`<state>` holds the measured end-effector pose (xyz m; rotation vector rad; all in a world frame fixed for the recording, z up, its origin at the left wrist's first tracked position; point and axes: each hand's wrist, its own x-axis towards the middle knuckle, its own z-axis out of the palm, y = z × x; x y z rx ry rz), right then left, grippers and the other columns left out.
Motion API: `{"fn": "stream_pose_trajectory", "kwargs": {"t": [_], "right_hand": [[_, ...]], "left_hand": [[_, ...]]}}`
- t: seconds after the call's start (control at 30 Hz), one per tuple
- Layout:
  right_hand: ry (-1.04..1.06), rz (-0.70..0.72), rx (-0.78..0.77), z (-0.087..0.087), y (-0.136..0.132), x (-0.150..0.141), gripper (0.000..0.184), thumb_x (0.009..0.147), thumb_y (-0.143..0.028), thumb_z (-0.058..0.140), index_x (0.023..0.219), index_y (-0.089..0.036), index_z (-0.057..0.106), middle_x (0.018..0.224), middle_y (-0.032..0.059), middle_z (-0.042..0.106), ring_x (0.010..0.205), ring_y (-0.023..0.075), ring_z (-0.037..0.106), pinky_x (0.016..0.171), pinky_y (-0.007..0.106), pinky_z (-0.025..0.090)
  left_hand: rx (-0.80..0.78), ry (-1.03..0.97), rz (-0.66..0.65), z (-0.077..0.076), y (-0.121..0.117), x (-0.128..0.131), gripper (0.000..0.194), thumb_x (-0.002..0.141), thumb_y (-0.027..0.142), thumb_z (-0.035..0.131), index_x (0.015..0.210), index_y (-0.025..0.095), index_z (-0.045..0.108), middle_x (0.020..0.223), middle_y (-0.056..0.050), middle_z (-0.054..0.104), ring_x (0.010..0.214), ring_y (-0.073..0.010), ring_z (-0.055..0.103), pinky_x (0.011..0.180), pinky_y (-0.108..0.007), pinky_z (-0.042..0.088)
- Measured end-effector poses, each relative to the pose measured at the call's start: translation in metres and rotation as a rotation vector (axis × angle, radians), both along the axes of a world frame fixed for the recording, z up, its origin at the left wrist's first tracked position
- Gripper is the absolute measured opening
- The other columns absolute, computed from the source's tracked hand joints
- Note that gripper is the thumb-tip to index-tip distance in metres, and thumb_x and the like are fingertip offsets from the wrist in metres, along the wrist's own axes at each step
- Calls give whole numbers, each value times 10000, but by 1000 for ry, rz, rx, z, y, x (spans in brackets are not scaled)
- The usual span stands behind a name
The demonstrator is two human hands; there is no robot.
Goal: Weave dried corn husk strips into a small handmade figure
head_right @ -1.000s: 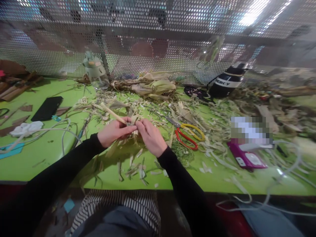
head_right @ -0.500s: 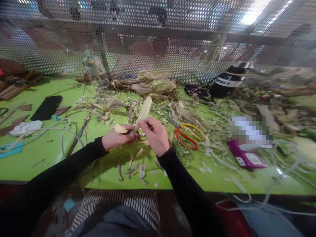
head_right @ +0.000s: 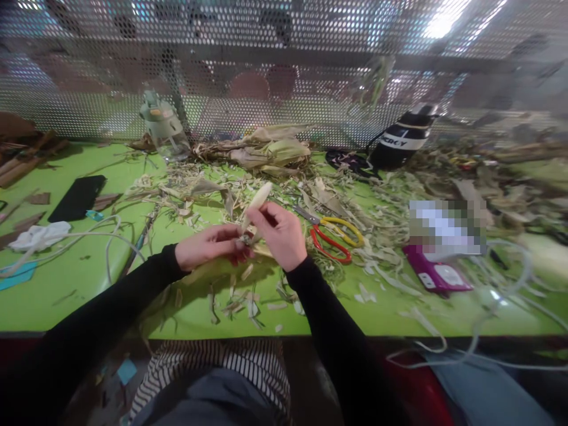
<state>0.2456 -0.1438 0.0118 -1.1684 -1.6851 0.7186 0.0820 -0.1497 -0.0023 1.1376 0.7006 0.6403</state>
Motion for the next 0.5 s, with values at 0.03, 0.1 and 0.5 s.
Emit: {"fn": "stream_pose_trajectory", "kwargs": {"t": [0.03, 0.1, 0.5], "right_hand": [[-11, 30, -11, 0, 0, 0, 272, 822, -385, 588, 653, -172, 574, 585, -30, 486, 528, 89, 412, 502, 229, 342], [-54, 74, -15, -1, -1, -2, 290, 810, -381, 607, 616, -172, 550, 566, -38, 445, 526, 83, 383, 496, 221, 322], [-75, 145, -62, -7, -5, -10, 268, 823, -372, 596, 641, -176, 592, 594, -31, 520, 574, 95, 458, 542, 218, 371]], "left_hand": [[-30, -2, -7, 0, -1, 0, 294, 719, 401, 698, 818, 131, 634, 769, -87, 700, 675, -148, 645, 627, -266, 498], [-67, 9, -30, -2, -2, 2, 330, 706, 446, 700, 780, 126, 663, 754, -97, 707, 693, -165, 659, 667, -301, 521], [-202, 20, -294, -11, -14, 13, 407, 662, 495, 713, 824, 122, 716, 783, -95, 731, 673, -137, 668, 721, -290, 536]]}}
